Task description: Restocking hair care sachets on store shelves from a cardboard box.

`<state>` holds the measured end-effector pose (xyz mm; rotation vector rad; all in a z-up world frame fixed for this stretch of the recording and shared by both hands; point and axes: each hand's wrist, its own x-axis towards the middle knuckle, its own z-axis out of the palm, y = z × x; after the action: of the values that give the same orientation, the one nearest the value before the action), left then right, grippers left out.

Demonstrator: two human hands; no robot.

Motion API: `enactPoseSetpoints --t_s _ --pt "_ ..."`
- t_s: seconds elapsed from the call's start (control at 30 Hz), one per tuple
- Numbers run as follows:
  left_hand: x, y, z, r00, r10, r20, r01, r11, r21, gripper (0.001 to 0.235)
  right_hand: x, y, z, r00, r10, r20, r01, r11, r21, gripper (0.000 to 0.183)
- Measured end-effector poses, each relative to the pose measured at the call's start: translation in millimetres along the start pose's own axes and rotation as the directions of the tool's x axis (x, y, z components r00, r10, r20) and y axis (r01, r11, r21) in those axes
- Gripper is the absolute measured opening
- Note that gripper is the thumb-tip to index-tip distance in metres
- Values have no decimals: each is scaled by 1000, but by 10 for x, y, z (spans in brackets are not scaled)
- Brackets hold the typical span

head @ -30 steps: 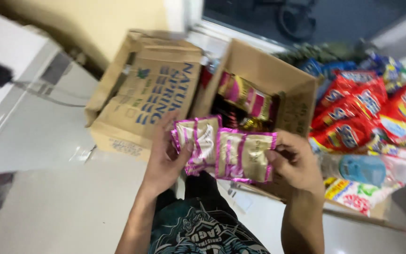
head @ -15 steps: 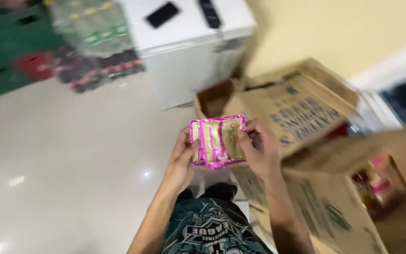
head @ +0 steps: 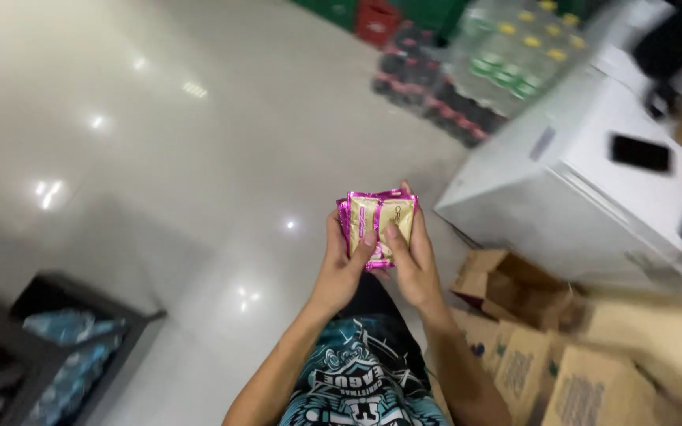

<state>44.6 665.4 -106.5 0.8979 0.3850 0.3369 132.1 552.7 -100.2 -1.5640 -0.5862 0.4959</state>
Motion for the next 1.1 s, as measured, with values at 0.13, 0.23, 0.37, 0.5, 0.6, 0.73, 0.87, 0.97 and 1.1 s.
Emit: enactPoseSetpoints --t_s 0.13,0.23,0.37,0.5,0.6,0.73,0.87,0.97,1.1 --pt "291 352 -565 989 95 -116 -82 990 115 51 772 48 479 963 -49 266 52 999 -6 64" --pt "646 556 -909 932 209 -297 -202 978 55 51 1331 60 931 917 -93 387 65 994 87 72" --pt "1328 755 -1411 845 363 -393 -378 925 43 45 2228 146 1456 915 -67 397 36 996 86 54" --pt "1789 1465 -1898 801 397 -448 -179 873 453 50 3287 -48 1904 876 -28 482 -51 987 151 44" --pt "1901 1983 -2461 768 416 -486 -292 904 312 55 3932 -149 2299 753 -19 658 8 1000 20 46" --pt "1917 2477 -2988 772 464 -435 -353 882 313 54 4386 -396 3189 454 -49 890 13 999 49 52" --pt "1923 2599 -3537 761 319 -565 -368 929 28 45 4499 -471 4230 234 -9 972 -48 999 21 60" --pt "1983 2758 -4042 625 301 -720 -511 855 -86 41 4547 -475 4963 298 41 954 45 997 -57 68" --pt "2130 3269 -4737 369 447 -815 -690 719 82 39 4731 -513 5876 316 -359 878 599 793 109 72"
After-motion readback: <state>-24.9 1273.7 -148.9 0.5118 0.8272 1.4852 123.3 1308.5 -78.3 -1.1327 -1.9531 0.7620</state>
